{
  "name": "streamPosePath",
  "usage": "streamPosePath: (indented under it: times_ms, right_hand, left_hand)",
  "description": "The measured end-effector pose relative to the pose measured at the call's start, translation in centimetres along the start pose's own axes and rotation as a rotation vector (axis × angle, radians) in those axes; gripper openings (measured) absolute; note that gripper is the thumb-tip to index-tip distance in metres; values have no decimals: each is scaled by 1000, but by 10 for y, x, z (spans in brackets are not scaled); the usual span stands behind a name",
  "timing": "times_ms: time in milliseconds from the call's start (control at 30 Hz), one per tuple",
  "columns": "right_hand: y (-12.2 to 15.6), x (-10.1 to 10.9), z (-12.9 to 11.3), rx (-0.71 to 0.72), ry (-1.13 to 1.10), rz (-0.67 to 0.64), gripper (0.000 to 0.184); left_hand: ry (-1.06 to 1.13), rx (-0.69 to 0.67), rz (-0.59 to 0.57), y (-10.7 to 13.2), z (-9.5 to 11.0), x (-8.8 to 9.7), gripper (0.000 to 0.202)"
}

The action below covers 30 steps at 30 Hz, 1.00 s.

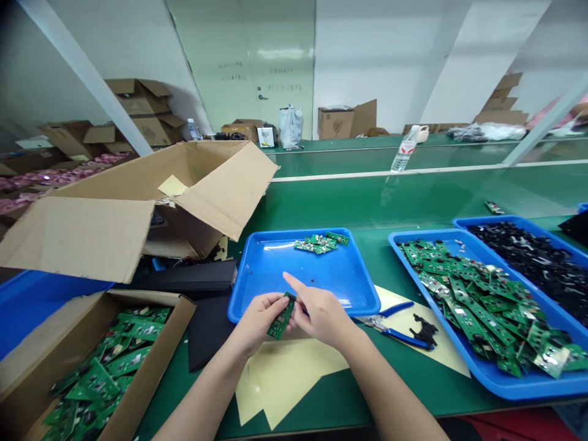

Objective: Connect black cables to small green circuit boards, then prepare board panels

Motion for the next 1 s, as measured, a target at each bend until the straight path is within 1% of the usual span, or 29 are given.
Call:
streamPosePath:
  times_ms: [133,267,400,500,567,667,767,833,900,933,967,1000]
  right_hand:
    - [0,3,2,-15,6,17,60]
    - [0,11,2,-25,-18,56,57]
    - [0,22,3,9,-43,101,49]
    - [-1,22,3,33,-5,100,40]
    - [-2,20,1,51,40,125,36]
    - [-3,21,-5,95,78,224,38]
    - [-1,32,-8,104,103,420,41]
    - [4,43,-8,102,94,574,34]
    - [8,51,-7,97,41,677,18]
    - [9,52,-6,87,2,686,11]
    - [8,51,-5,71,-40,663,7]
    - [6,47,-4,50,-82,612,7]
  left_hand:
    - [1,-8,-4,0,1,-1,32]
    - [-21,-27,21,1,4,1,34]
    - [-66,-31,34,2,5,1,34]
    - [-88,-30,23,3,5,0,34]
    - [-113,-41,14,4,6,-1,35]
    - [-173,-73,19,6,10,-2,37]
    - [-233,-119,52,6,13,-2,38]
    - [-251,-154,123,6,14,1,38]
    - [-245,-177,212,6,15,6,39]
    - [-240,-185,243,6,15,9,41]
    - [-239,-195,259,6,15,10,43]
    - [-246,-210,263,6,16,11,43]
Point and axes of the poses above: each hand's wrist, its own y-axis away from the middle knuckle, its own x-axis out of the back of the hand, z = x × y, the point moved 5 cm from there along -y, towards the middle knuckle, and after that the axes turned 15 degrees about -y, right-handed, at the moved point
